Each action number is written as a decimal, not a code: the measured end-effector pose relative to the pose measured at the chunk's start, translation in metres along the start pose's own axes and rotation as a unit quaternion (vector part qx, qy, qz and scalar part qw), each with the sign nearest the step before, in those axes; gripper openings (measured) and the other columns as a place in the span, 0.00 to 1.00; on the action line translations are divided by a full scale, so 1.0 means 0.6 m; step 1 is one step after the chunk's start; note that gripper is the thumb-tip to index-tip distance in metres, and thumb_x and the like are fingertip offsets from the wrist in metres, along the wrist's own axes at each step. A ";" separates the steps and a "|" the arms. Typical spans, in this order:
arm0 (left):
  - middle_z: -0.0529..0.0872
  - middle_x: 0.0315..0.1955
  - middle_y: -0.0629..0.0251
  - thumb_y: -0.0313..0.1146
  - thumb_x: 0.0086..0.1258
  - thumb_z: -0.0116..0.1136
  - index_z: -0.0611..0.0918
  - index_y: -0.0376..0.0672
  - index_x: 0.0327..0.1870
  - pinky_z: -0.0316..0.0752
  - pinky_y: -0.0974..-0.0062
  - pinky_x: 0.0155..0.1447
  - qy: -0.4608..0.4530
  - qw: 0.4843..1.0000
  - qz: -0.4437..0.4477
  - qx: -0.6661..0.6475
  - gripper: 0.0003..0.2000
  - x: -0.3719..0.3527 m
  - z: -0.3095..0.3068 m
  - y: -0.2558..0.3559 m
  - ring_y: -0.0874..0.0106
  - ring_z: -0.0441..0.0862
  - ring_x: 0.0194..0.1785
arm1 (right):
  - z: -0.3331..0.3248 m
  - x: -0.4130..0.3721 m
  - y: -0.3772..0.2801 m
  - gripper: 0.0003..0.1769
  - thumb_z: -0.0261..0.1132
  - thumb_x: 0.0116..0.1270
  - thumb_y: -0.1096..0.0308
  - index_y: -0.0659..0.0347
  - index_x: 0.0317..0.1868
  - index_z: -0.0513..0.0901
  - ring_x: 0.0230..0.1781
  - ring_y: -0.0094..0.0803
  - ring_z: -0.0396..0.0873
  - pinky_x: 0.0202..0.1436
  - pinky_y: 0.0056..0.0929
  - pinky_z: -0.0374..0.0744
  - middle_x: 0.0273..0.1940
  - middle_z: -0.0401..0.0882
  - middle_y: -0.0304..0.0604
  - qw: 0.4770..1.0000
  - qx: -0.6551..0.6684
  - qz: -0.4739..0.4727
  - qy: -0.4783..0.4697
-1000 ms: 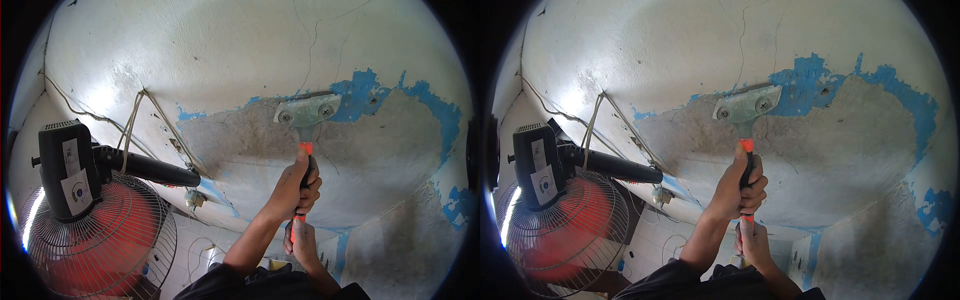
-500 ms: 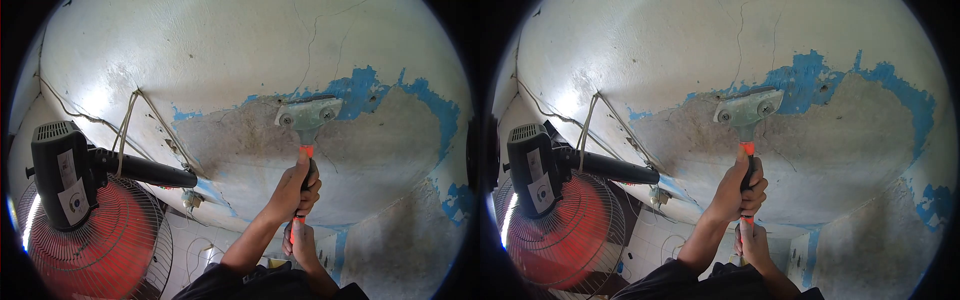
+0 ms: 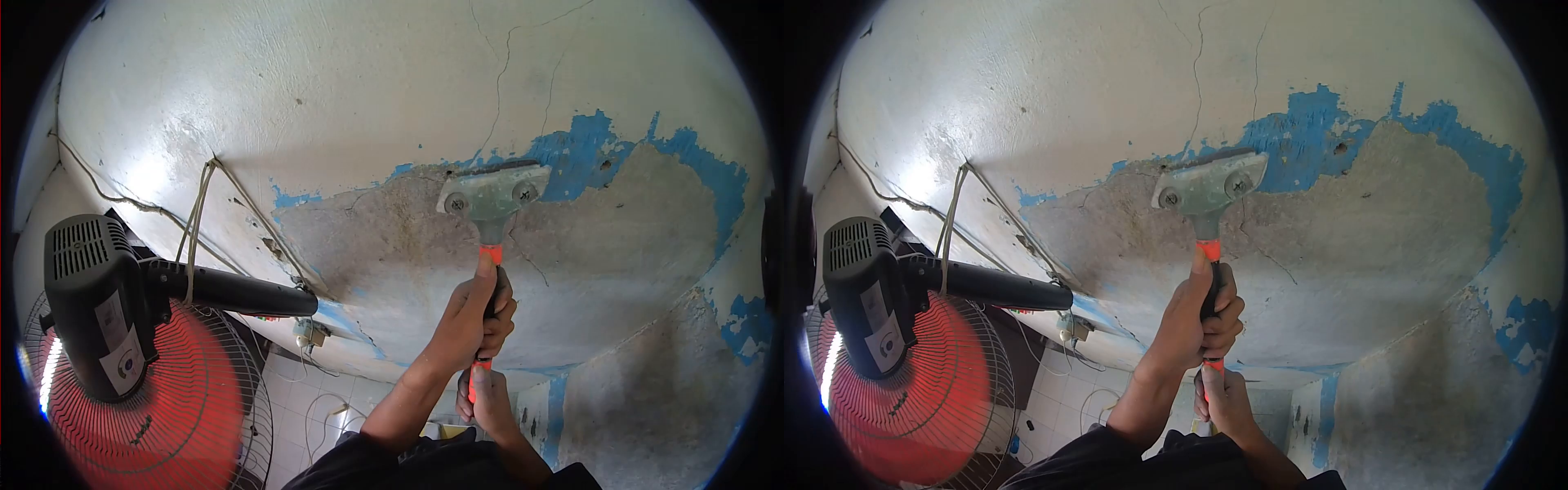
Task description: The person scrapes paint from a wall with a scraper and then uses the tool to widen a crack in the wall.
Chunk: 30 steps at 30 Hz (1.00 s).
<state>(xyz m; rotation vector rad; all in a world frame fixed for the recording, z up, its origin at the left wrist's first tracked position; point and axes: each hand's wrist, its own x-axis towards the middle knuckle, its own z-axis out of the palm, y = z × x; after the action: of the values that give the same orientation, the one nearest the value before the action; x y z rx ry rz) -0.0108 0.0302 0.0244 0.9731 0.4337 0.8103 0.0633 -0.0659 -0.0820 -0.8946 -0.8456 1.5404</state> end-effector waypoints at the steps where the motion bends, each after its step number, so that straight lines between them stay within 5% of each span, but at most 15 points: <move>1: 0.54 0.12 0.79 0.64 0.75 0.30 0.62 0.49 0.27 0.44 0.83 0.15 -0.002 1.000 -0.002 -0.003 0.27 0.000 -0.001 0.000 0.86 0.47 0.14 | 0.001 0.000 0.002 0.25 0.50 0.78 0.51 0.62 0.25 0.67 0.12 0.21 0.63 0.17 0.23 0.64 0.15 0.63 0.35 1.000 0.003 0.003 0.003; 30: 0.54 0.12 0.79 0.63 0.76 0.30 0.62 0.49 0.27 0.44 0.83 0.15 0.019 1.000 0.012 0.015 0.27 -0.007 -0.005 0.009 0.86 0.48 0.13 | 0.005 0.006 0.004 0.26 0.49 0.78 0.50 0.61 0.26 0.67 0.12 0.21 0.63 0.18 0.23 0.64 0.15 0.63 0.35 1.000 -0.008 0.018 -0.019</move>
<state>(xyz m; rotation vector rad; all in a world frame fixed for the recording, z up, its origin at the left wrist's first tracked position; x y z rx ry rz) -0.0175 0.0304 0.0273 0.9936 0.4685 0.8459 0.0591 -0.0626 -0.0831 -0.8984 -0.8743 1.5889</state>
